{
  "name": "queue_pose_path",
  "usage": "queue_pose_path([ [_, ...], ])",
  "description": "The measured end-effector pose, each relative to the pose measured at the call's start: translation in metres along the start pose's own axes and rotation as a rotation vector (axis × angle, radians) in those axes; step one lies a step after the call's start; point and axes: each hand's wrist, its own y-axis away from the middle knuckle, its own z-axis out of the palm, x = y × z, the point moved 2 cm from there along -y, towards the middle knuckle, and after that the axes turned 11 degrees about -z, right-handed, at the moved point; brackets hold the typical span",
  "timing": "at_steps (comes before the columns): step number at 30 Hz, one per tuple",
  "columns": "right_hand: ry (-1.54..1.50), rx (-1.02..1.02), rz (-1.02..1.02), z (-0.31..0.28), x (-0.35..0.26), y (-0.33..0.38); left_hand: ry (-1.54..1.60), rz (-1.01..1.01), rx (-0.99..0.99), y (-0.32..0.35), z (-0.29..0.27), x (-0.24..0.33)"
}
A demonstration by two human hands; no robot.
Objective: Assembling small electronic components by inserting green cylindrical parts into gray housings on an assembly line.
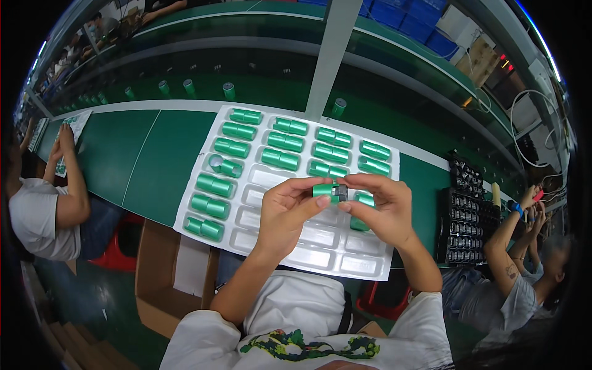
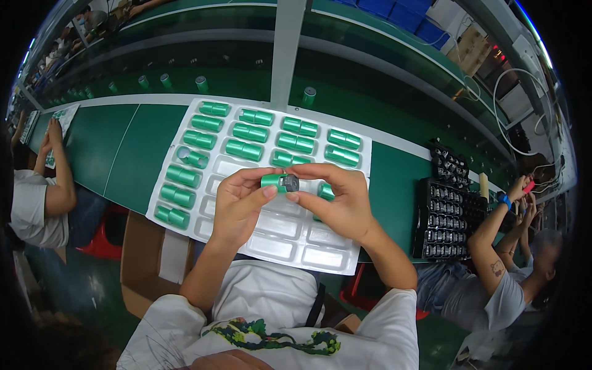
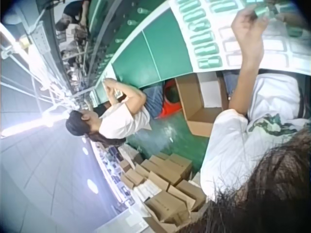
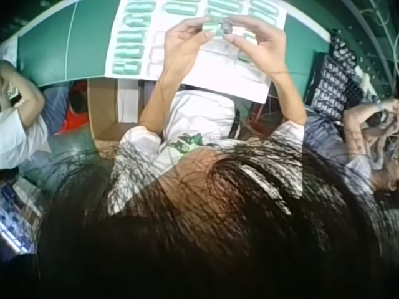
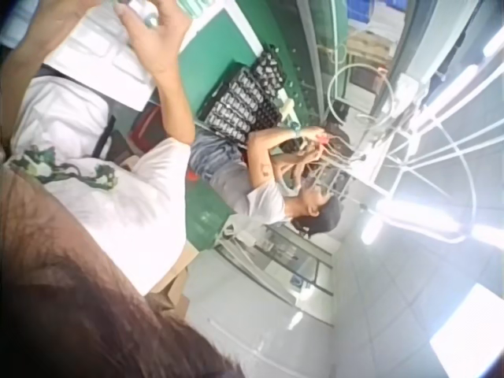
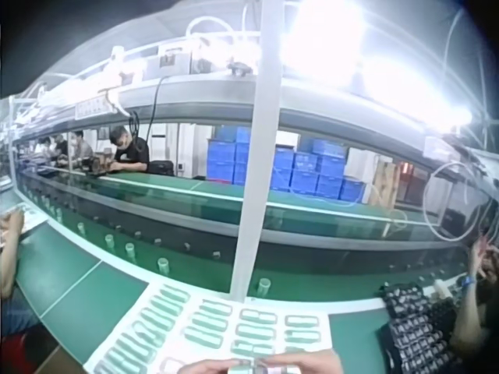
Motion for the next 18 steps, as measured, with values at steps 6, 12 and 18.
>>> queue_pose_path([
  [6, 0.310, -0.039, -0.253, -0.001, -0.005, 0.001, -0.054, -0.003, 0.060, -0.002, 0.019, 0.004],
  [12, 0.463, -0.063, -0.516, 0.009, -0.007, -0.002, -0.142, -0.069, 0.016, -0.003, 0.016, -0.003],
  [18, 0.567, -0.145, -0.483, 0.019, -0.005, -0.005, -0.241, 0.011, 0.008, -0.006, 0.012, -0.008],
])
